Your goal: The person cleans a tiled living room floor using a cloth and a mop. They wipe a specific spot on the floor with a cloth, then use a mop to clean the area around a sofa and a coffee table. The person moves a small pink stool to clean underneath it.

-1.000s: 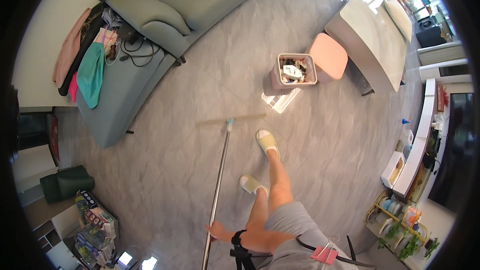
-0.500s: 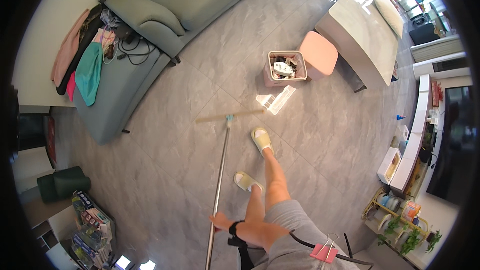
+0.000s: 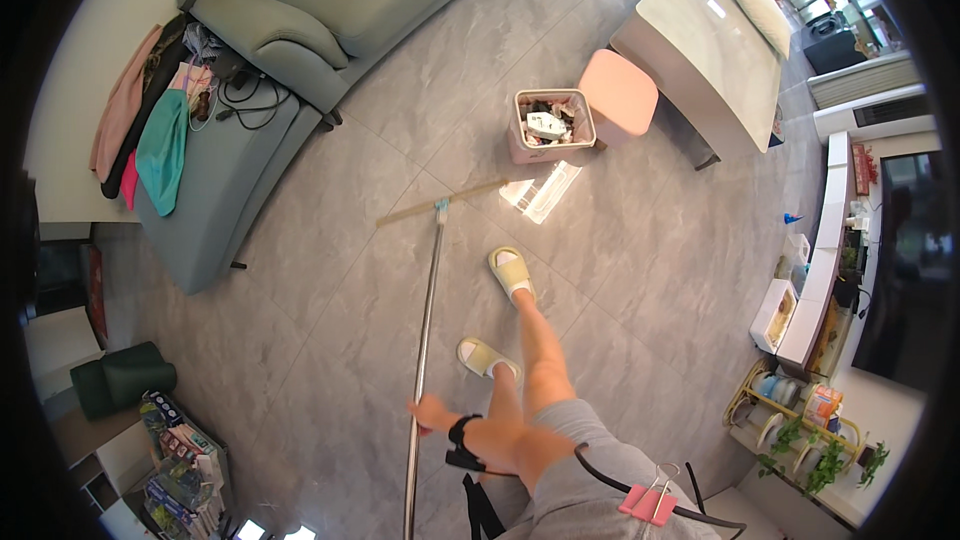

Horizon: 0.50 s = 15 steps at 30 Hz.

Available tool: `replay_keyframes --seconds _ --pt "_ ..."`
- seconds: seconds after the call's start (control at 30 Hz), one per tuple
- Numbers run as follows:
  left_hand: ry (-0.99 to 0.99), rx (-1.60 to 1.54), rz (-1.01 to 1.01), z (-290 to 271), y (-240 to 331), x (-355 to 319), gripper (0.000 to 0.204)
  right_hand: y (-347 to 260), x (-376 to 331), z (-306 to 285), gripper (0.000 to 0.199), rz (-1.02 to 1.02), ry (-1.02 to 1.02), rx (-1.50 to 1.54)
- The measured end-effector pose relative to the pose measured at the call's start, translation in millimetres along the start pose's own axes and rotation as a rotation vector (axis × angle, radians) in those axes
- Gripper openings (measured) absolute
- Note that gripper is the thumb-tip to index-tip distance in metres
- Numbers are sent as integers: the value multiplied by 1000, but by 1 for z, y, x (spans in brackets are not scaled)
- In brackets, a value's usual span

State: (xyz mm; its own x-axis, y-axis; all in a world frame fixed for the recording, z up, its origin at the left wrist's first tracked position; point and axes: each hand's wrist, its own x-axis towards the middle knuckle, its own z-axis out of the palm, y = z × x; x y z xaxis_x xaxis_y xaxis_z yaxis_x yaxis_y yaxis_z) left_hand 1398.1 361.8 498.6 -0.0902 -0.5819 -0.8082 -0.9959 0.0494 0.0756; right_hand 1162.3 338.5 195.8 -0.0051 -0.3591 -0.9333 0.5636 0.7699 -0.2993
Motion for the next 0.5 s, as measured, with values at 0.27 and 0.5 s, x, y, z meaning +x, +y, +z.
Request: replay_keyframes --seconds 0.27,0.5 --pt "1 28 56 9 -15 -34 41 -6 5 0 40 -206 53 -118" --pt "5 -125 9 27 59 19 43 -137 70 -116 40 -278 341 -212"
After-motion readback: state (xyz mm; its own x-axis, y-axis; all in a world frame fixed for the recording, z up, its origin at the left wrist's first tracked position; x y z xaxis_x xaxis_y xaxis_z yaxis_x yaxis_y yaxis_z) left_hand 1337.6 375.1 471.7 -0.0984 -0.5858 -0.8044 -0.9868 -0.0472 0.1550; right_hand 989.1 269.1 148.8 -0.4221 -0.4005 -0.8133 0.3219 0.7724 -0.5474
